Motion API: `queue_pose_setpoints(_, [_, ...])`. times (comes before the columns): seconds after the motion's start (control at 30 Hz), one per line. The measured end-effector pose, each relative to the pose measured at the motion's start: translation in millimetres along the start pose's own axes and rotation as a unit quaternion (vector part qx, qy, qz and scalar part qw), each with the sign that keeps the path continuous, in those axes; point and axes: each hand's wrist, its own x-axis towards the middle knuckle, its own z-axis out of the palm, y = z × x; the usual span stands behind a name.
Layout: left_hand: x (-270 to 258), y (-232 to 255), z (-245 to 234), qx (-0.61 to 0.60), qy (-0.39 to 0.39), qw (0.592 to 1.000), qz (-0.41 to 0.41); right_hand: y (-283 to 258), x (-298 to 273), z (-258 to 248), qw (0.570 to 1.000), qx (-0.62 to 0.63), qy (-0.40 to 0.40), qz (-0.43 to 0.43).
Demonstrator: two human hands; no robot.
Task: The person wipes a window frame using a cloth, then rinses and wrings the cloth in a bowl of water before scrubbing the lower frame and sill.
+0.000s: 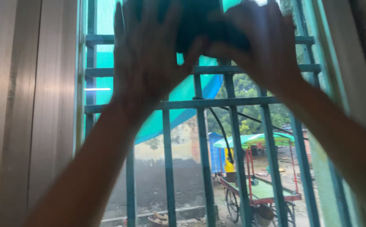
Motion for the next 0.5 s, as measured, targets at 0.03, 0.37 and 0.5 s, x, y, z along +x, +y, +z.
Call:
queue_pose_setpoints(0.03, [-15,21,-17,-0.015,-0.018,0.999,-0.027,-19,-20,-21,0.999,0.006,-0.026,0.026])
queue_pose_setpoints(0.37, [-21,101,-41,0.021,-0.121,0.987,-0.101,-41,-72,-69,0.994,0.012,-0.086,0.064])
queue_pose_setpoints(0.5, [13,74,21,-0.011,-0.064,0.995,-0.079,31,-39,-37,0.994,-0.041,-0.094,0.035])
